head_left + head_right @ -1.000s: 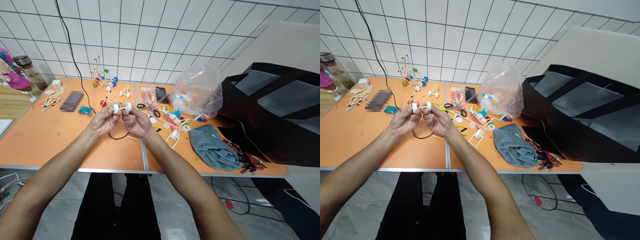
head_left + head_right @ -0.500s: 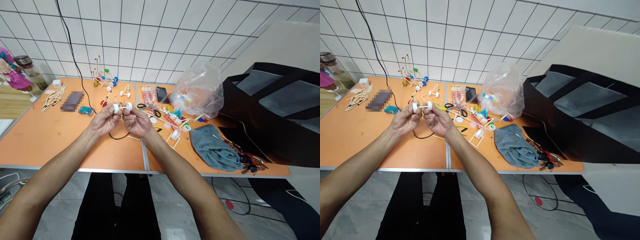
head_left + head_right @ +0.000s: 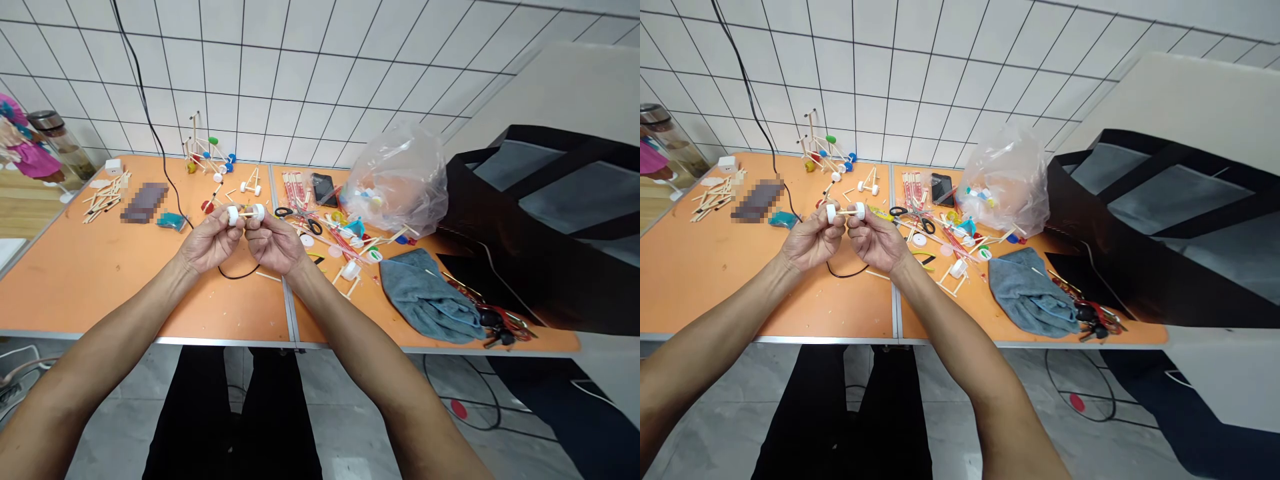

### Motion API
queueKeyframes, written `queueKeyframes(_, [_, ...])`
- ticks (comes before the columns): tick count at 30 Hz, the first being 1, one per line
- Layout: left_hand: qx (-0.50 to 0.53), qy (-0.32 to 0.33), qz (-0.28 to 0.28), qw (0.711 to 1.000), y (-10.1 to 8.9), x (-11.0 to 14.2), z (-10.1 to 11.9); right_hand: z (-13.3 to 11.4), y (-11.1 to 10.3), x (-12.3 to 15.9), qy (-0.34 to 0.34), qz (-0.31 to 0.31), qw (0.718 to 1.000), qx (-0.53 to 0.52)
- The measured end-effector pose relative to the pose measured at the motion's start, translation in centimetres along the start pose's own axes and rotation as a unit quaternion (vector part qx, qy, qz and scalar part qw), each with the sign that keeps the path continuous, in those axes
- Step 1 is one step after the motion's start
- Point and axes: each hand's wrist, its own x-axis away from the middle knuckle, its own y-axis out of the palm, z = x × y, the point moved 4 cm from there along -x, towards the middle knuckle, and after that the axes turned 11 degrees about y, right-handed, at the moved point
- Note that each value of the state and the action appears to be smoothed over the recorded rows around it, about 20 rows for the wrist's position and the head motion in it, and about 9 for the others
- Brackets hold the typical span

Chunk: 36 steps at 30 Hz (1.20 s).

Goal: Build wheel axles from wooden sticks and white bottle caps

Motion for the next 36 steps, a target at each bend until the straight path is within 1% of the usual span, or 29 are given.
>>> queueKeyframes(5, [0.009, -0.030, 0.004, 0.999, -0.4, -0.1, -0.4, -0.3, -0.2, 0.1, -0.012, 0.037, 0.999, 0.003])
queueKeyframes(8, [0.010, -0.045, 0.001, 0.999, -0.5, -0.1, -0.4, -0.4, -0.2, 0.2, -0.017, 0.033, 0.999, -0.001])
queueKeyframes(13, [0.013, -0.028, 0.008, 0.999, -0.5, -0.1, -0.1, -0.2, 0.0, 0.0, -0.010, 0.007, 1.000, 0.011])
queueKeyframes(16, [0.010, -0.029, 0.013, 0.999, -0.8, -0.1, -0.1, -0.1, 0.1, 0.0, -0.012, -0.008, 1.000, 0.021])
queueKeyframes(19, [0.011, -0.034, 0.020, 0.999, -1.0, -0.1, -0.2, 0.0, 0.1, 0.1, -0.018, -0.011, 1.000, 0.019])
queueKeyframes(25, [0.025, -0.030, 0.030, 0.999, -0.9, 0.1, 0.0, 0.3, 0.5, 0.2, -0.017, -0.018, 1.000, 0.008])
queueKeyframes(29, [0.018, -0.026, 0.025, 0.999, -1.0, 0.2, 0.2, 0.6, 0.7, 0.1, -0.017, -0.030, 0.999, 0.012])
queueKeyframes(36, [0.025, -0.008, 0.040, 0.999, -0.6, 0.1, 0.1, 0.7, 1.1, 0.0, -0.037, 0.003, 0.999, -0.012])
